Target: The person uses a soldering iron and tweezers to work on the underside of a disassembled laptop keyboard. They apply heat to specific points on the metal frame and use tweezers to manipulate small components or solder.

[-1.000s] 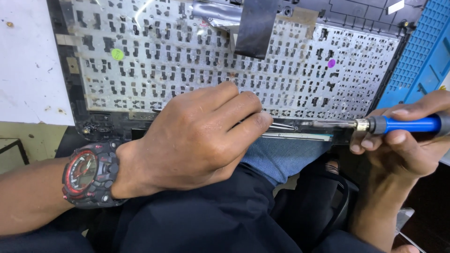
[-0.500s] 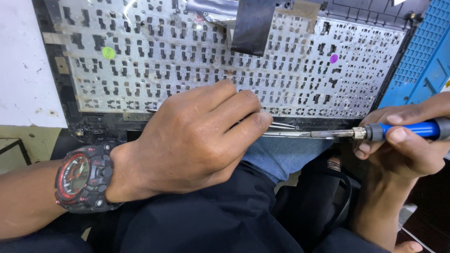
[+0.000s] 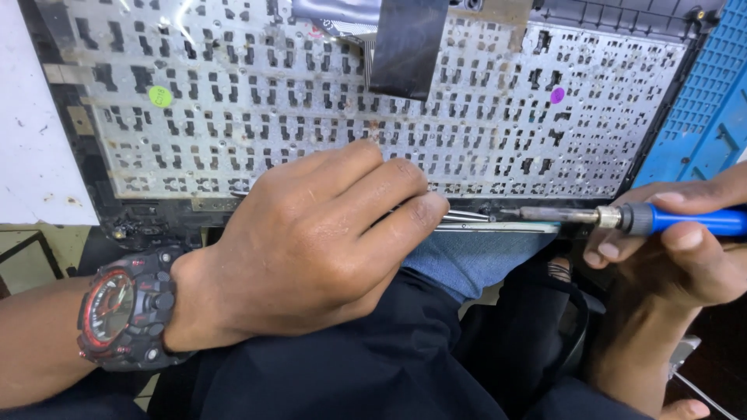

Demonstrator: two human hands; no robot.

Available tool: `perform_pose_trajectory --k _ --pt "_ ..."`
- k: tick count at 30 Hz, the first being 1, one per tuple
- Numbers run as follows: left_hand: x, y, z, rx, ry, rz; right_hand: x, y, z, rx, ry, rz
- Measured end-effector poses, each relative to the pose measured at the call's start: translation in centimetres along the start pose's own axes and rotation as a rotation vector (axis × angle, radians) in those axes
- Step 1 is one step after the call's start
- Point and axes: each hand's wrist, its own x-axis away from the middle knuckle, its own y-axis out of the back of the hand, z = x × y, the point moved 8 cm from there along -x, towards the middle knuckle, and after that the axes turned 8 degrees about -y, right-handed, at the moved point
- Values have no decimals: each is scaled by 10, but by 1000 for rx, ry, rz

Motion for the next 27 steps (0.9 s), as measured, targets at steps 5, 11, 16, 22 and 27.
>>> perform_pose_trajectory --k 5,11,16,22,27 --pt "-2 0 3 51 34 1 -8 -9 22 -238 182 -60" --pt "1 -6 5 129 129 46 6 -1 14 -40 113 -127" --pt "3 -10 6 128 169 68 0 -4 19 41 115 -58" --pt "6 -14 6 146 185 94 -7 -7 31 211 102 110" --pt "3 -11 6 147 177 84 -11 -27 57 306 69 125"
